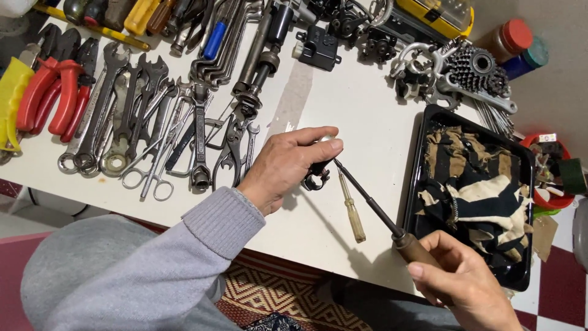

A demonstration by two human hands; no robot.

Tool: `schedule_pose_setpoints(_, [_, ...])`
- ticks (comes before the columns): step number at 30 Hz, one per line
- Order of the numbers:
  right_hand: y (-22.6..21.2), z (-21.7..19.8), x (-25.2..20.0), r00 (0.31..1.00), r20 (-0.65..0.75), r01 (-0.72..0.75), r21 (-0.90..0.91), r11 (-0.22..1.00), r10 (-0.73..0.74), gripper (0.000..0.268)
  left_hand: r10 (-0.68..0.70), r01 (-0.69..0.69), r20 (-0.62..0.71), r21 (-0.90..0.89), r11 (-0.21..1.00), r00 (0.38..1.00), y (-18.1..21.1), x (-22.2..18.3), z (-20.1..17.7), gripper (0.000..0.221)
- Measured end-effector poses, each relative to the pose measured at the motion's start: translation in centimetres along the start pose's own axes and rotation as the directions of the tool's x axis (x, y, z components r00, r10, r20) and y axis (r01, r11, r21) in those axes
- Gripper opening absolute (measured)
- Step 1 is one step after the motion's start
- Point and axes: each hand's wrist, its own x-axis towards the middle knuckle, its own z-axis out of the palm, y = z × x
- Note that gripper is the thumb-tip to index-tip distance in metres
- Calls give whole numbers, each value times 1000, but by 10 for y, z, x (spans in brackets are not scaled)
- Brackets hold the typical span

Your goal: The person uses a small screwdriver to loosen and remove a screw from a black mechanical component. They then use a larger screwdriver to adjust an internal part and rotate a dial on the component. Finally, they wipe the component with a cloth.

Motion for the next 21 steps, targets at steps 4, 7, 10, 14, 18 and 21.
schedule_pose_setpoints(4, [3, -4, 2, 994, 106, -36, 111, 993, 25, 28, 2, -2, -1, 31, 1000, 1000, 1, 1, -2, 58])
schedule_pose_setpoints(7, [-4, 4, 0, 997, 49, -56, -58, 997, 59, 58, 7, -6, -11, 109, 994, 1000, 1, 1, -1, 58])
schedule_pose_setpoints(10, [-10, 7, -4, 995, 47, -83, -27, 996, 84, 47, -15, 16, -17, 44, 999, 1000, -1, 1, 0, 57])
schedule_pose_setpoints(14, [1, -3, -1, 1000, 29, -2, 52, 999, 1, 19, -31, 32, -10, 19, 999, 999, 1, 0, 1, 58])
schedule_pose_setpoints(18, [-3, 2, -1, 997, 54, -51, 21, 998, 50, 44, -22, 22, -2, -10, 1000, 1000, 0, 1, 2, 58])
schedule_pose_setpoints(21, [-14, 13, -7, 994, -32, -106, -86, 991, 104, 50, -26, 26, -6, -13, 1000, 1000, -3, 3, 4, 57])
